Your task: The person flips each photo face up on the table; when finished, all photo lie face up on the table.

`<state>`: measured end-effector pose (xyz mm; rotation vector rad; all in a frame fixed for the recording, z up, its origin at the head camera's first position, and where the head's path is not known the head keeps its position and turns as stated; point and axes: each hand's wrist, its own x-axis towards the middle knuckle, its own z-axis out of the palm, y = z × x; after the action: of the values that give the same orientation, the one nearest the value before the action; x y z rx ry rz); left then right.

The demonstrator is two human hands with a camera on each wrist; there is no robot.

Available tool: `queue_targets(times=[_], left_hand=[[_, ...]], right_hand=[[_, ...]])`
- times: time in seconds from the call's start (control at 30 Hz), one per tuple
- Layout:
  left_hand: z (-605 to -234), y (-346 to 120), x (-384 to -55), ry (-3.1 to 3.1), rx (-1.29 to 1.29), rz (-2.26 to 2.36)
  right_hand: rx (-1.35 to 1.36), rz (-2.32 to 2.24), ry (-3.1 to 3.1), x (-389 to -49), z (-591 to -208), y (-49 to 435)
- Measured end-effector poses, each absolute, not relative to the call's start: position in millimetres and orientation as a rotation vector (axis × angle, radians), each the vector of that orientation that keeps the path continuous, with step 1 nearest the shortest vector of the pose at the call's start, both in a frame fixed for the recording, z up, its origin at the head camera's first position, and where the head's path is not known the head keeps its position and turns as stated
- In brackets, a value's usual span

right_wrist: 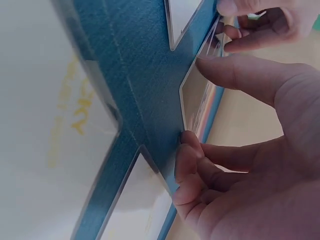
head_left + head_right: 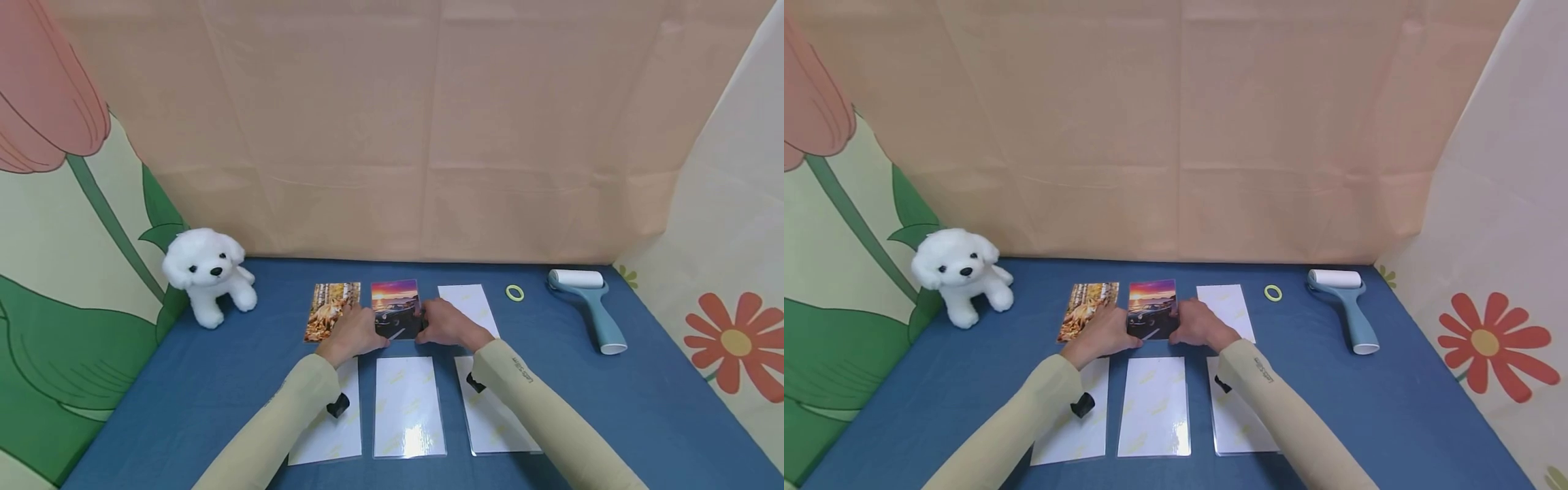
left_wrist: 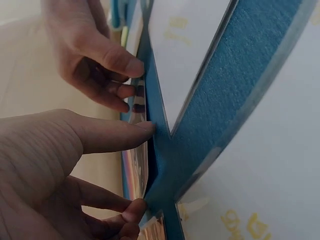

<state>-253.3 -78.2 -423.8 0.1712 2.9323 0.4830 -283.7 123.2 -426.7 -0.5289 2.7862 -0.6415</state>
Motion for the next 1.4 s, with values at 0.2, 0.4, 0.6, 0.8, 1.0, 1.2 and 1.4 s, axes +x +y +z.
queue_targets(times=[0.2, 0.4, 0.6, 0.8, 1.0, 1.2, 1.4], left_hand=[[-421.3, -72.2, -252.2, 2.933, 0.261, 0.708], [-420.2, -57.5, -248.5, 2.901, 0.368, 0.869], [-421.6, -37.3, -245.4, 2.938, 0.510, 0.811], [-423.3, -17.1, -245.0, 2.924, 0.645, 0.721], [-423.5, -1.3, -241.1, 2.929, 0.659, 0.675], [-428.6, 15.1, -243.9, 2.914, 0.658, 0.635], [-432.1, 25.7, -245.4, 2.882, 0.637, 0.631]], right_hand=[[-0.590, -0.733, 2.872, -274.2, -425.7, 136.4], [-0.674, -0.805, 2.963, -261.0, -423.0, 152.7], [-0.717, -0.761, 3.096, -250.9, -422.8, 175.9], [-0.715, -0.662, 3.168, -245.0, -425.7, 204.4], [-0.638, -0.594, 3.189, -240.4, -430.1, 226.0], [-0.547, -0.572, 3.170, -240.8, -436.3, 248.2], [-0.522, -0.571, 3.118, -239.8, -440.6, 266.2]])
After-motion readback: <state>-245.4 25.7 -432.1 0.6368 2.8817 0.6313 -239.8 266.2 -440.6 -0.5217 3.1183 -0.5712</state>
